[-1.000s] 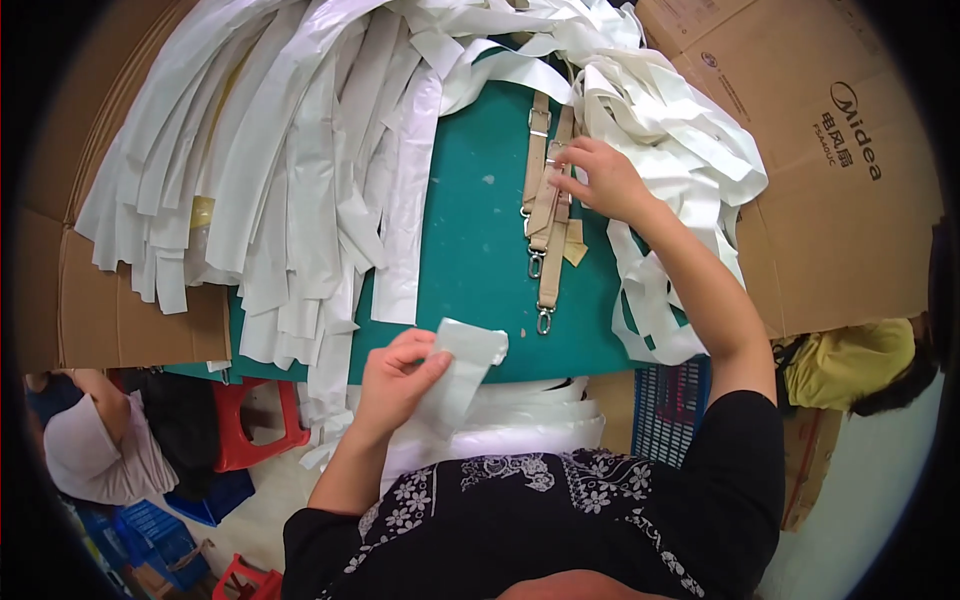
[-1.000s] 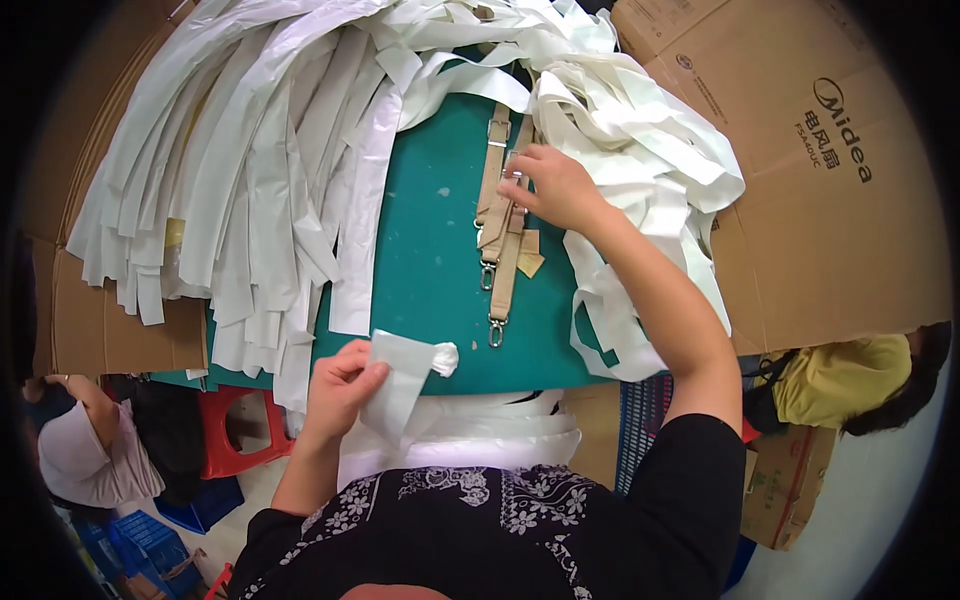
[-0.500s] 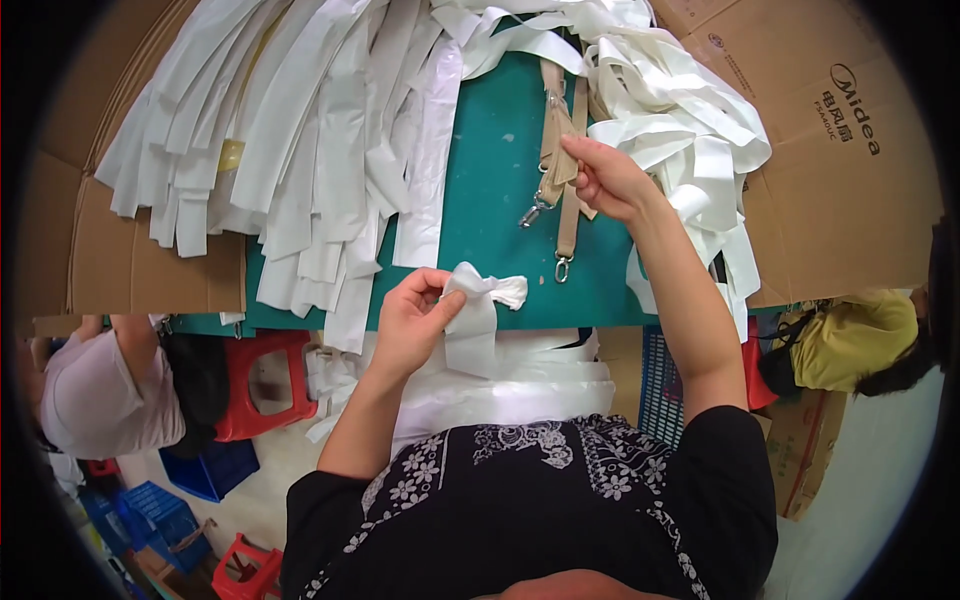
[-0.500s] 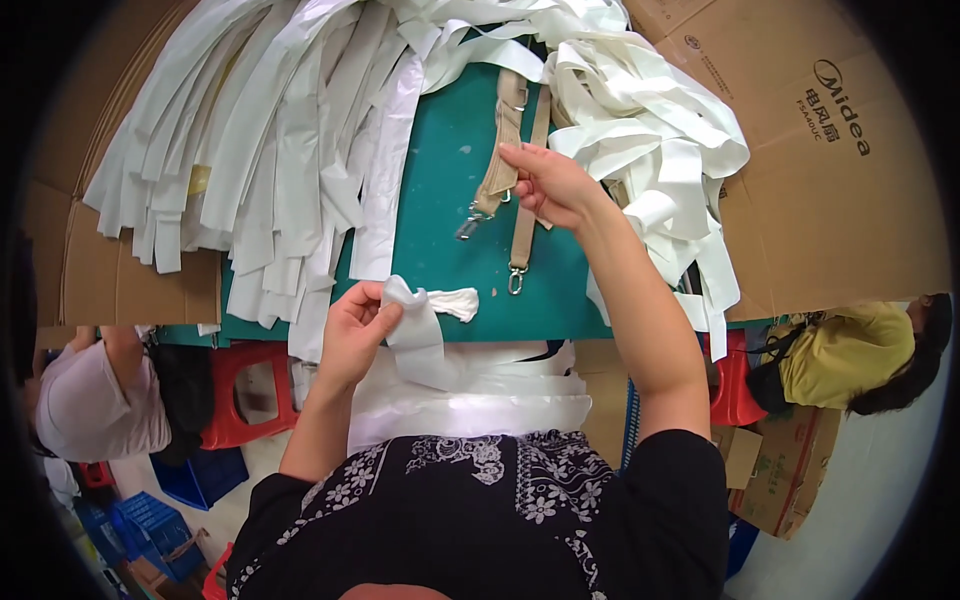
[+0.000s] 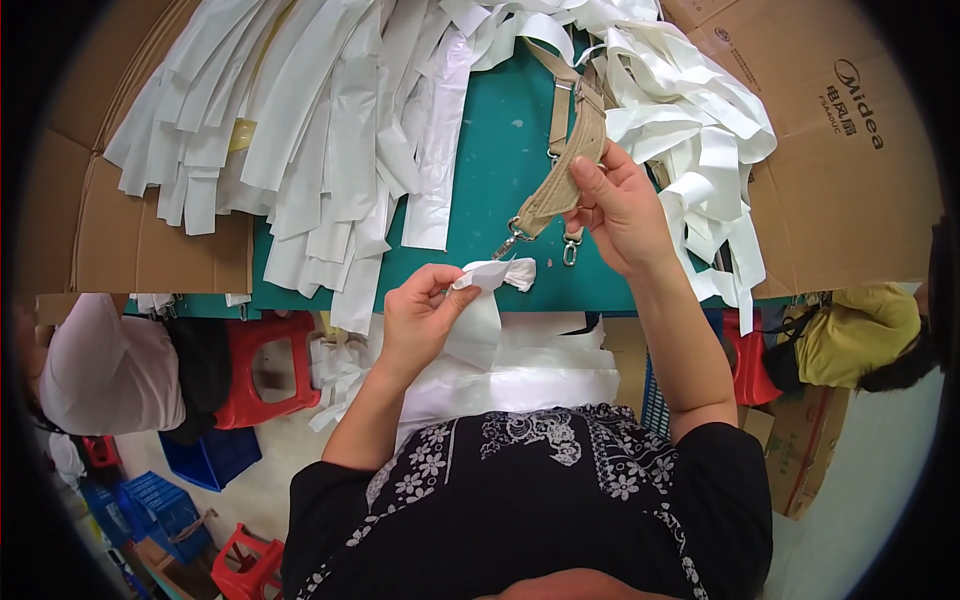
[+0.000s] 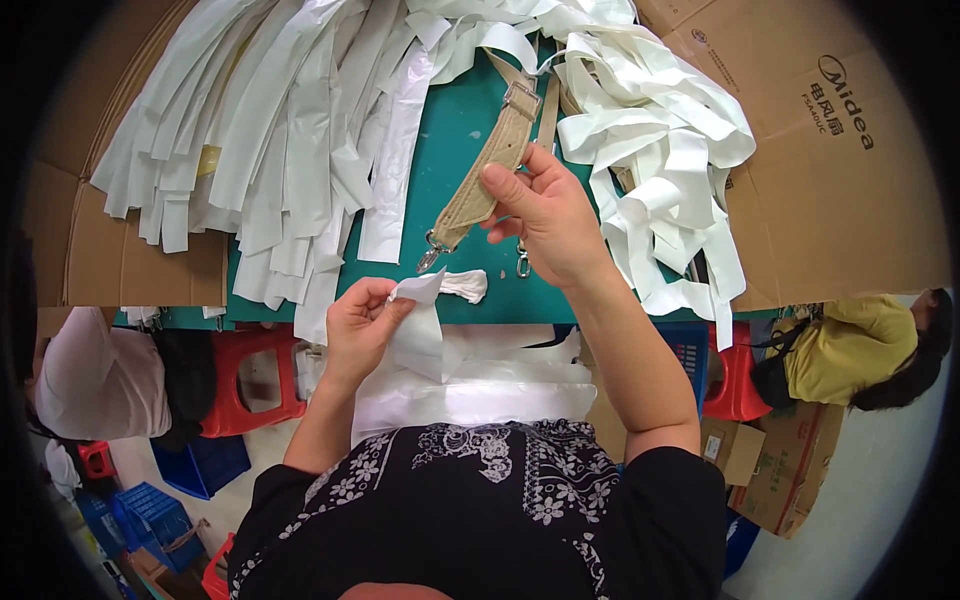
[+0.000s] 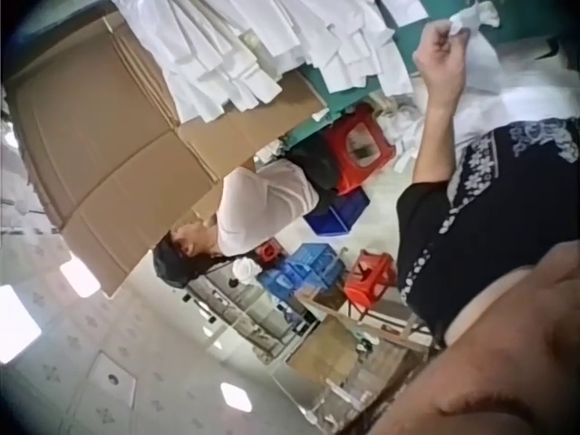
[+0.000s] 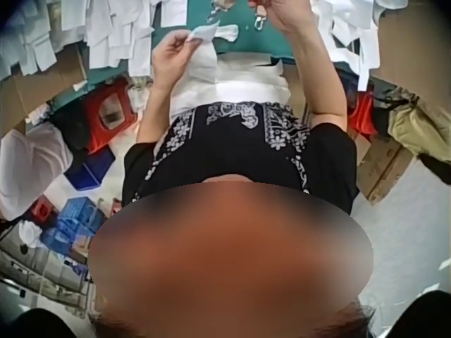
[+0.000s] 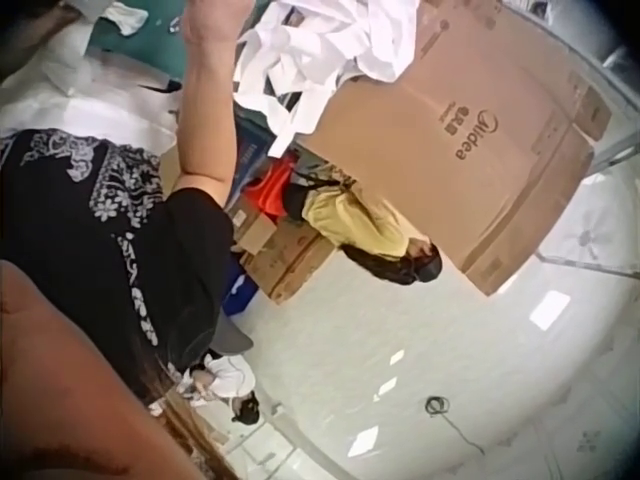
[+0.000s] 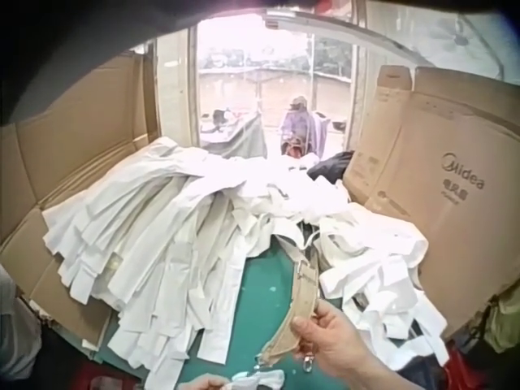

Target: Wrapping fabric belts with white paper strips and organizing them on a workbench.

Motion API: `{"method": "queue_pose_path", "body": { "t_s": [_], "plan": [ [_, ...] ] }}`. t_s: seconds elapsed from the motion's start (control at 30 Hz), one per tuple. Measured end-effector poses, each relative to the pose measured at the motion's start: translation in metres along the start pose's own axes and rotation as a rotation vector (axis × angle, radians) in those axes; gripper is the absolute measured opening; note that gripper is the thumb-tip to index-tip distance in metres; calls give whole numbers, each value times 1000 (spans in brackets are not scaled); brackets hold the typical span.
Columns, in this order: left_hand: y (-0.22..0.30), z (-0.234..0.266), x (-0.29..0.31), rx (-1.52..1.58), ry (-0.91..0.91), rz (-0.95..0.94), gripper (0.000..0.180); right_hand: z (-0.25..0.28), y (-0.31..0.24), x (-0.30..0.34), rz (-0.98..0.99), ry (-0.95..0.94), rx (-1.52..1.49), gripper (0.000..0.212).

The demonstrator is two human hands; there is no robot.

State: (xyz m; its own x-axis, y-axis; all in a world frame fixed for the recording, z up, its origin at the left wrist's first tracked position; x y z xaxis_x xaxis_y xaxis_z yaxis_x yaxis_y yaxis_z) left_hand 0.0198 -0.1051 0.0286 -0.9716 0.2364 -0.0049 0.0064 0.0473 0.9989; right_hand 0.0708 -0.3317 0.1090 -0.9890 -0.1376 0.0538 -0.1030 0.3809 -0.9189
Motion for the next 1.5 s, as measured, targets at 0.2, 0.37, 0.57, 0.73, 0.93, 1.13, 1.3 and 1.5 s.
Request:
{"method": "queue_pose_path", "body": {
  "t_s": [0.2,0.37,0.57,0.73,0.93,1.13,1.3,1.5],
  "plan": [
    [1,1,2,-2,26,10,13,-8,0,1,-36,-12,21,31],
    [4,1,2,56,2,50,15,-11,6,0,-54,-35,101,32],
    [10,-3,-3,177,-73,117,23,-18,25,-2,-163,-78,212,30],
    [11,1,-7,10,-145,94,32,-20,44,-5,-206,-125,222,30],
    [17,3,-11,-245,-75,-81,31,-22,49,-4,-344,33,50,30],
    [12,0,-11,-465,-33,-268,31,-25,60,2,-281,152,-25,27],
    [14,-1,-17,-109,-68,-24,29,-25,78,9,-207,-119,282,24],
    [13,17,-20,20,-205,175,25,-17,73,-9,-592,-45,-183,36]
  ]
}}
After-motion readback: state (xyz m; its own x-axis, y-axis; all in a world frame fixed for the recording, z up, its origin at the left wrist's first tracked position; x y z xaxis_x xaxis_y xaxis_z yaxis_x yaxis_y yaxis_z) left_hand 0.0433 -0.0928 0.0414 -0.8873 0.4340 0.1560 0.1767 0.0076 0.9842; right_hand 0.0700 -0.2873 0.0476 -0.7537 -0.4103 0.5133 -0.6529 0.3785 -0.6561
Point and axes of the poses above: each hand's wrist, its own x-axis away from the middle knuckle, its own z-axis out of the back of the hand, y = z × x, the point moved 1 cm from there along -x, towards the middle knuckle, and after that the axes turned 1 degree about -y, right-handed, at the moved point
